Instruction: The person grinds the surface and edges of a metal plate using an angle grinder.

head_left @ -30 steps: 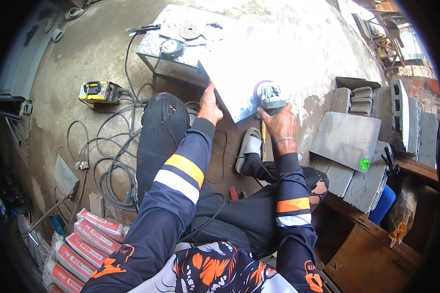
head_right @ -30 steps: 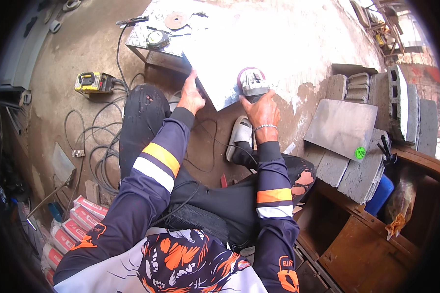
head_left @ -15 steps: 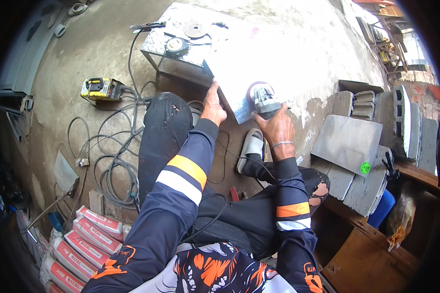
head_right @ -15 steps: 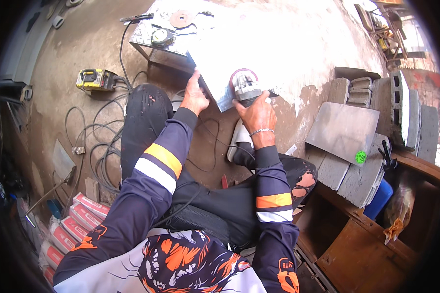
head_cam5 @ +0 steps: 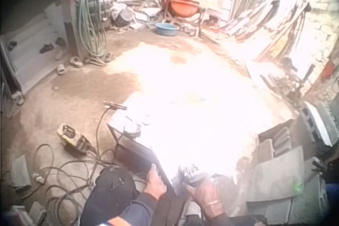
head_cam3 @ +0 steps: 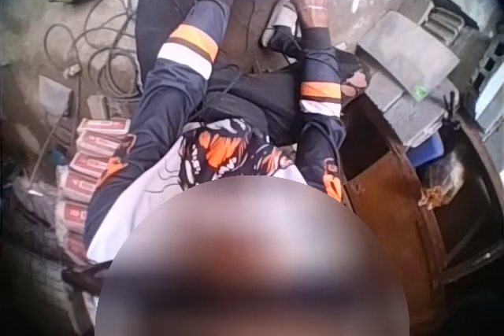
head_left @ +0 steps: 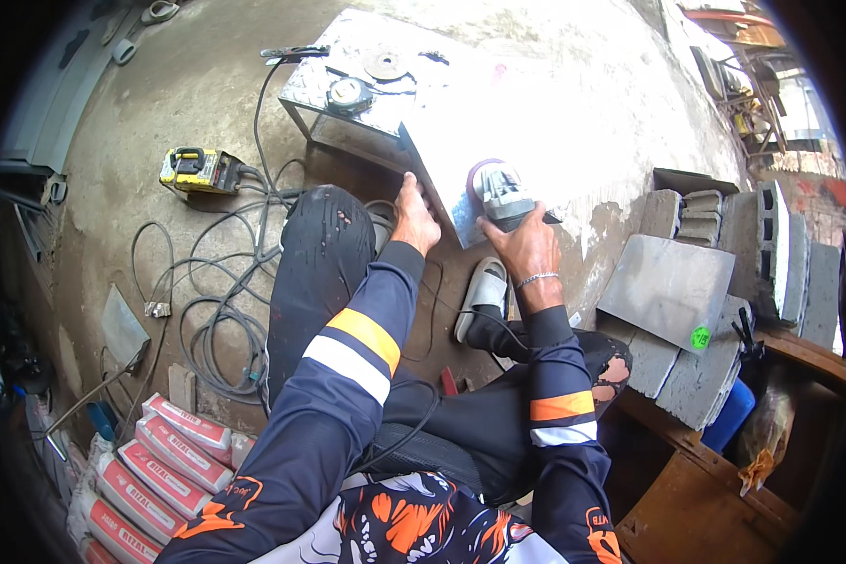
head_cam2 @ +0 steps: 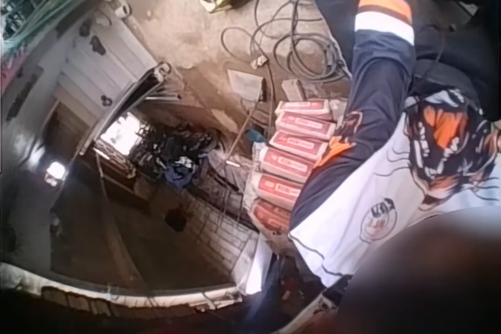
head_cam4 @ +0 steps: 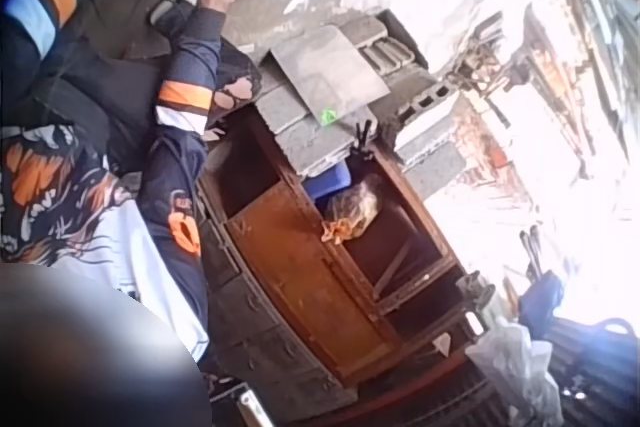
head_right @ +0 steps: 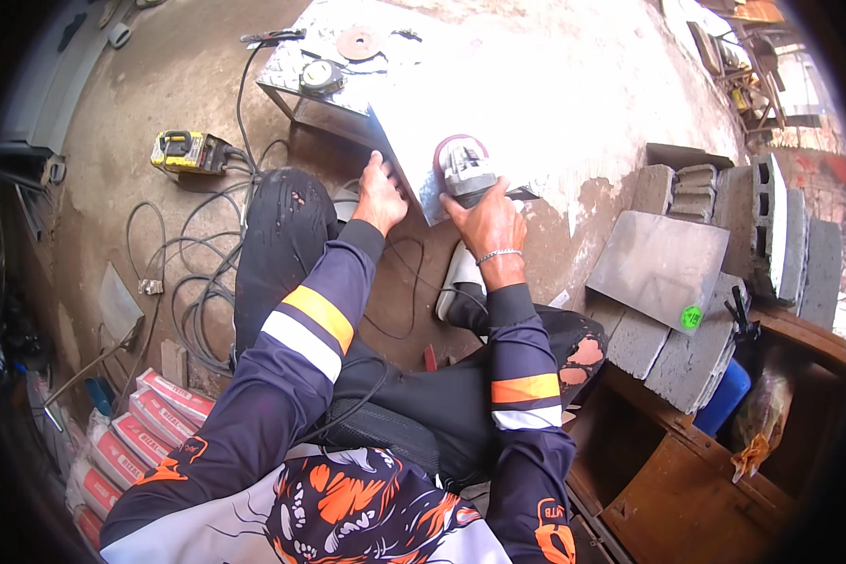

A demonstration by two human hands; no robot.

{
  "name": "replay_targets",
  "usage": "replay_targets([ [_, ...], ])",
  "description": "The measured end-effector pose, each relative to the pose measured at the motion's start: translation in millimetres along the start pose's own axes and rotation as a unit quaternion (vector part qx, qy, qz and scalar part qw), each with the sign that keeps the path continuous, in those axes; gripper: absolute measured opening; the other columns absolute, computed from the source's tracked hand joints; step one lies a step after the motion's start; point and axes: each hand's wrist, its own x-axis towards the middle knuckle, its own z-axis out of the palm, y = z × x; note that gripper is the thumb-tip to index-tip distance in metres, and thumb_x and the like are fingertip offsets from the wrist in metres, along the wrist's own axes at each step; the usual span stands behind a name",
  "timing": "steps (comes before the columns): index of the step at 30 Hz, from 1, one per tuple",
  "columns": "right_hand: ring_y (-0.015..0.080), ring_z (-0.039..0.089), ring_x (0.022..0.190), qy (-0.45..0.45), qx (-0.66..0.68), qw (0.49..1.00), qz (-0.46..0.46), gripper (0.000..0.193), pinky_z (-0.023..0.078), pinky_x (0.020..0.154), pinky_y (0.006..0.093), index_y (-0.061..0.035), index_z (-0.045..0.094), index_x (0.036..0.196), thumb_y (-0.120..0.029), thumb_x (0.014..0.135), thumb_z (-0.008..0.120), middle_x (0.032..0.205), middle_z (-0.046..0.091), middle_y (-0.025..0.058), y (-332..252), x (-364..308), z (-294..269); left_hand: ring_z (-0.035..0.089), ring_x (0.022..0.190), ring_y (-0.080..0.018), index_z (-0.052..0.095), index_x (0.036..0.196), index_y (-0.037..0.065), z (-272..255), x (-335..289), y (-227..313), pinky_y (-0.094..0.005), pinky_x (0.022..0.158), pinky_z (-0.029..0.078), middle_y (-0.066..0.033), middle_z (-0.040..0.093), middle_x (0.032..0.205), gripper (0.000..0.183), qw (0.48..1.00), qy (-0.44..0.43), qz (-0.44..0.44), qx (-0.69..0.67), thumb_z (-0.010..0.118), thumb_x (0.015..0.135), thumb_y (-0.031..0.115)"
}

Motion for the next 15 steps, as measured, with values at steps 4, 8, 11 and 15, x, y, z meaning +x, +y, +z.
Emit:
replay_targets([
  [4,0.0492,0.068,0.096,0.030,0.025,0.999,0.011,0.087,0.055,0.086,0.0525,0.0102,0.047,0.120,-0.055,0.075,0.081,0.098,0.069,0.0348,15,27,-5,0.034,0.144,-0.0311,0.034,0.156,0.011,-3,5,-3,-0.0483,0.120,0.023,-0.0123,0.037,0.159,0.070,1.000,0.010,0.017,-0.002,0.039,0.103,0.057],
  [8,0.0454,0.072,0.087,0.001,0.100,0.995,-0.017,0.092,0.057,0.080,0.0478,0.0149,0.048,0.122,-0.057,0.076,0.081,0.092,0.070,0.0329,14,37,-22,0.046,0.134,-0.0296,0.043,0.149,0.009,0,6,-6,-0.0466,0.114,0.033,-0.0128,0.050,0.148,0.060,0.999,0.044,0.030,-0.009,0.042,0.105,0.050],
  [11,0.0418,0.073,0.080,0.007,0.132,0.989,-0.062,0.095,0.059,0.074,0.0448,0.0184,0.047,0.121,-0.059,0.076,0.080,0.086,0.071,0.0310,15,40,-34,0.055,0.123,-0.0293,0.050,0.140,0.007,4,10,-10,-0.0446,0.108,0.041,-0.0128,0.059,0.136,0.049,0.996,0.079,0.032,-0.020,0.048,0.105,0.042],
  [15,0.0435,0.073,0.084,0.006,0.066,0.997,-0.050,0.093,0.058,0.077,0.0464,0.0147,0.047,0.121,-0.061,0.077,0.079,0.087,0.070,0.0319,12,44,-31,0.059,0.115,-0.0295,0.054,0.133,0.007,-8,18,-12,-0.0429,0.102,0.046,-0.0128,0.063,0.127,0.040,0.996,0.076,0.044,-0.016,0.052,0.105,0.035],
])
